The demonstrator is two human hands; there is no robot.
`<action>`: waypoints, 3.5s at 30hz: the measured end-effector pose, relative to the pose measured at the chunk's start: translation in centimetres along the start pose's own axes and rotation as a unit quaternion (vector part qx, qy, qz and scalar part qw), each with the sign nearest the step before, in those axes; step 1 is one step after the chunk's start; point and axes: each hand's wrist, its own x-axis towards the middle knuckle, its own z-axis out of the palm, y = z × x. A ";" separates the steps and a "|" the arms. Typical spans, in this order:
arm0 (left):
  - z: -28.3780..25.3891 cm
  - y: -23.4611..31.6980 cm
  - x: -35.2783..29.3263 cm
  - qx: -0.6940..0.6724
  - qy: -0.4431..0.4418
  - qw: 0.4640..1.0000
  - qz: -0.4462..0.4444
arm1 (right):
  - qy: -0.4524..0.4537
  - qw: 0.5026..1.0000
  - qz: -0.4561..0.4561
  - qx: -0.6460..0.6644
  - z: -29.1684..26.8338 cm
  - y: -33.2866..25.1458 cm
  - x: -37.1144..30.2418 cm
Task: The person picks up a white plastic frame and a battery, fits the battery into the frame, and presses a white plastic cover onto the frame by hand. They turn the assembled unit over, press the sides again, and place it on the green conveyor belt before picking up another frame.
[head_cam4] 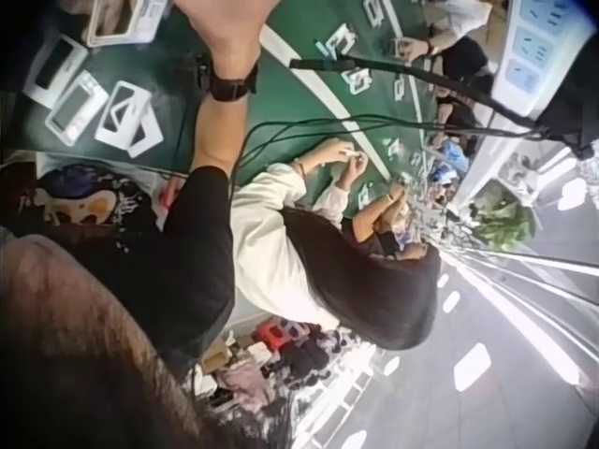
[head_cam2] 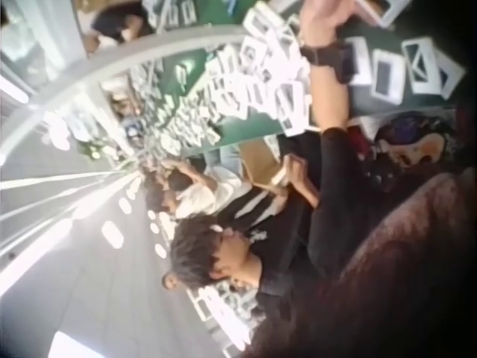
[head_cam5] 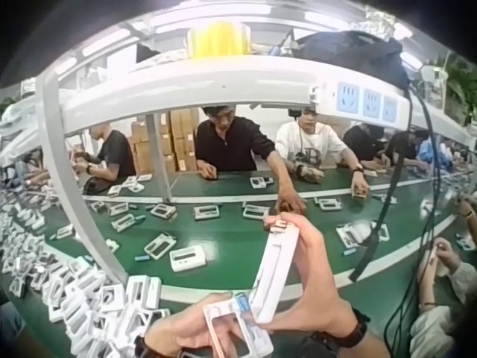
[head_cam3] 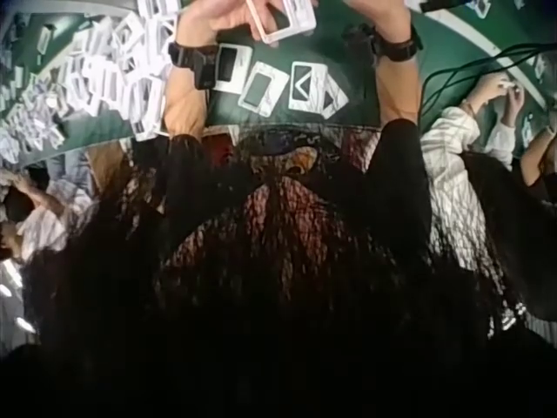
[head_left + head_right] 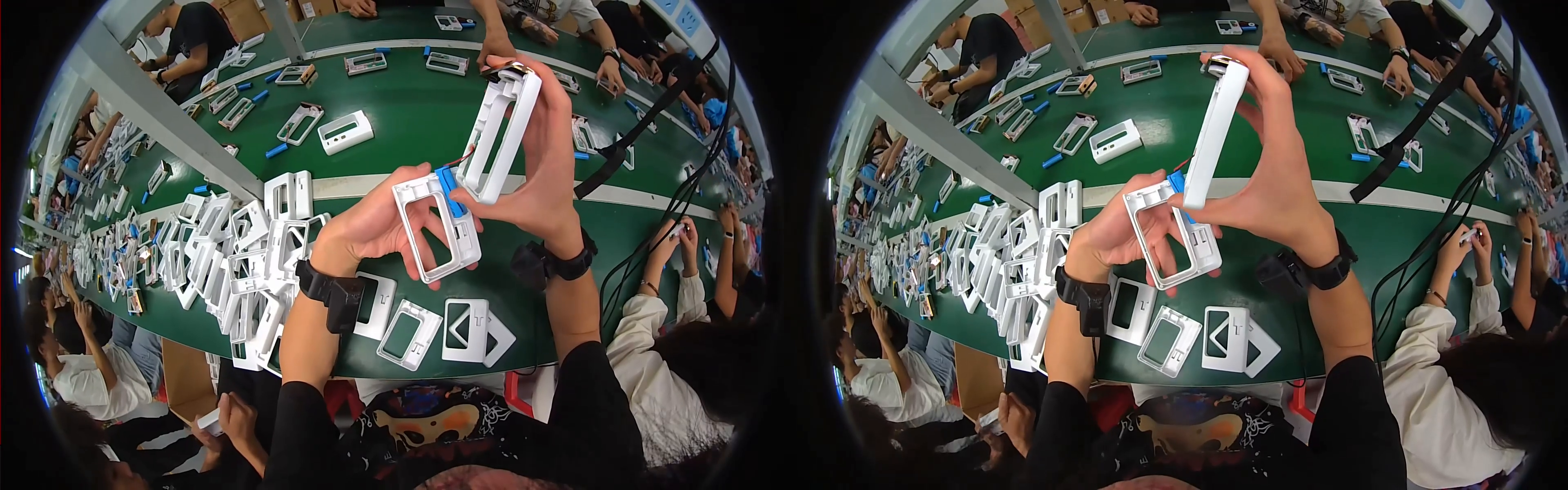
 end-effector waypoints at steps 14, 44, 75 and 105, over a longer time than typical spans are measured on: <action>0.2 0.3 -0.1 -0.012 -0.008 0.999 0.048 | 0.040 0.997 0.065 -0.017 0.1 -0.1 -0.2; 3.4 -1.5 3.6 0.235 0.159 0.867 0.410 | 0.133 0.977 0.142 -0.093 -0.5 -1.6 -0.5; 2.6 -0.7 2.6 0.142 0.091 0.905 0.391 | 0.108 0.973 0.156 -0.129 -0.5 -2.0 -0.3; 2.5 -1.2 1.8 -0.053 0.015 0.948 0.314 | 0.001 0.985 0.078 -0.156 -1.2 -2.0 0.0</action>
